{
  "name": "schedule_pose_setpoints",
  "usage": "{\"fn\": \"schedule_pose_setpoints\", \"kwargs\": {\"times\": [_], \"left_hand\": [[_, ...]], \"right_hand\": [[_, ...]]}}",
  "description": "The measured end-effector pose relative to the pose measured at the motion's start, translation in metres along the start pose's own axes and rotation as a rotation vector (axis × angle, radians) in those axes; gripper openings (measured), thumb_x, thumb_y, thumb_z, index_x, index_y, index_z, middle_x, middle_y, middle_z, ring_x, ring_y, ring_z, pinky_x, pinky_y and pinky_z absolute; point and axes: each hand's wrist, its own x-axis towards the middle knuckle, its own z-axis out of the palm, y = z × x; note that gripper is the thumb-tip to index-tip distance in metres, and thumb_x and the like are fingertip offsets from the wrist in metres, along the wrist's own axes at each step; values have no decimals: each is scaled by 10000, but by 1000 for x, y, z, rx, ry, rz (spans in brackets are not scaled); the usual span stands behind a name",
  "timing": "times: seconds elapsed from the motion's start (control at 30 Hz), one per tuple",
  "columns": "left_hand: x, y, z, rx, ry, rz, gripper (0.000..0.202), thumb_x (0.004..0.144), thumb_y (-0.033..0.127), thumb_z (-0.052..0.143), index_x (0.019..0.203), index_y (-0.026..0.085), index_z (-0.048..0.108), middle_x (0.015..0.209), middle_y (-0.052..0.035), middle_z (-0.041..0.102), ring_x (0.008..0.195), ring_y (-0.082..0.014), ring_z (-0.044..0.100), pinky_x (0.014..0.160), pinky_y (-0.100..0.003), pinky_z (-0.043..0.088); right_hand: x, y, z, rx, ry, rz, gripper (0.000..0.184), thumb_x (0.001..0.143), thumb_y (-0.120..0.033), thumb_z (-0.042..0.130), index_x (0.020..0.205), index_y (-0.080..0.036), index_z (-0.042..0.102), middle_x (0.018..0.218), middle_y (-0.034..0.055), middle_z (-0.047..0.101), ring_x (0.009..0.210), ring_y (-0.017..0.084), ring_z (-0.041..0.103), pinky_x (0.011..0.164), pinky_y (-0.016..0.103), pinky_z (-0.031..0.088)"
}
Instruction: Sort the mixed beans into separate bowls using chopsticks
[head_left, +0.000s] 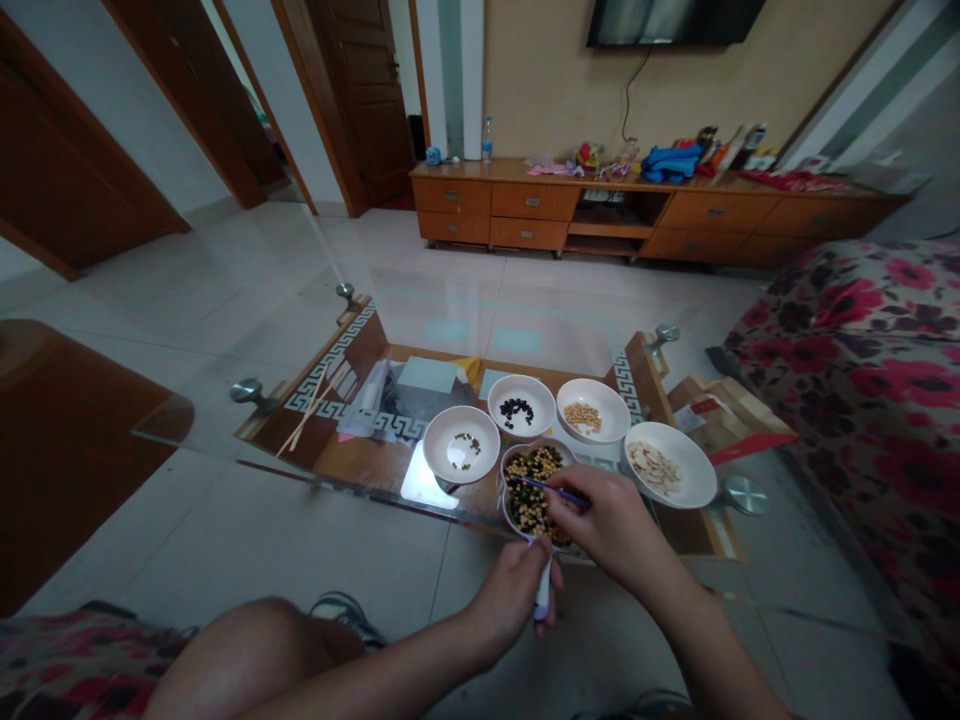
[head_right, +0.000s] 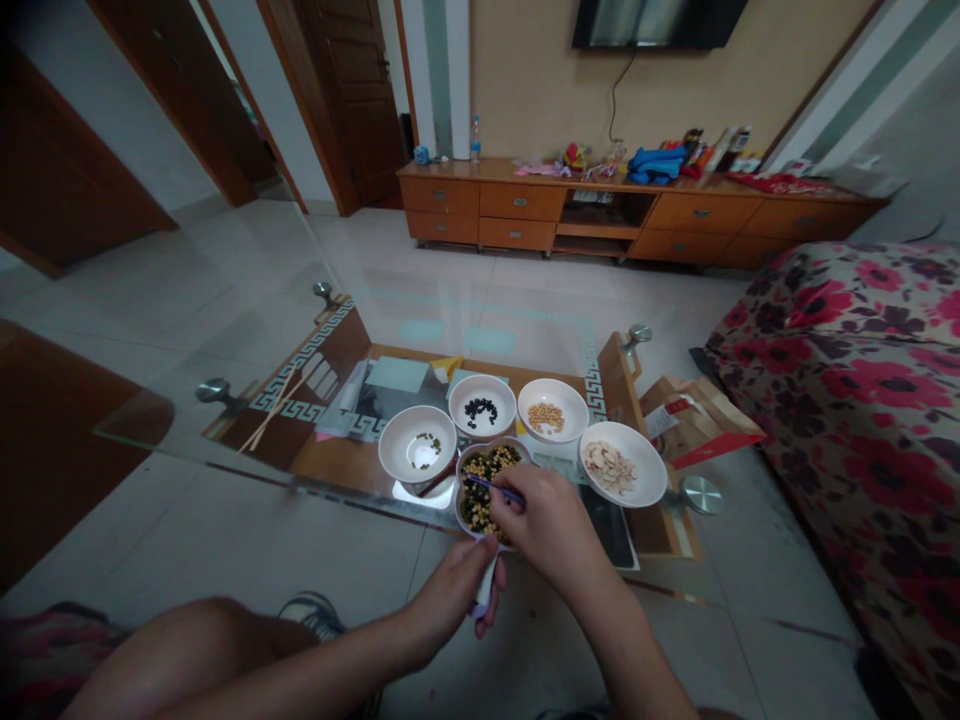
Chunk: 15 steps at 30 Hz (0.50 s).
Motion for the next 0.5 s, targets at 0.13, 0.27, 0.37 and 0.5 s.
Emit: {"fn": "schedule_pose_setpoints", "kwargs": {"times": [0.13,0.27,0.37,0.5], "left_hand": [[0,0,0,8,-3,0,721,728,904,347,687,205,519,415,28,468,340,-106,381,390,-231,293],[1,2,1,19,8,-13,728,727,906,333,671,205,519,404,24,457,336,-109,381,392,-236,295],[-1,5,2,12,14,-14,726,723,907,340,662,205,517,404,19,460,335,-111,385,392,-234,285],[-3,9,2,7,18,-9,714,704,904,367,648,206,512,403,15,463,335,-109,386,392,-232,274]], "right_hand": [[3,-6,7,-8,152,-57,171,893,-249,550,872,-207,714,782,47,732,705,172,657,667,281,464],[5,-13,16,-8,231,-137,156,903,-227,558,870,-208,710,790,51,733,724,177,662,704,293,475],[6,-14,21,-5,239,-163,136,902,-210,577,883,-204,712,825,56,744,759,189,671,729,303,487],[6,-12,24,9,233,-189,135,911,-204,586,922,-200,720,885,61,759,815,204,688,777,327,513]]}}
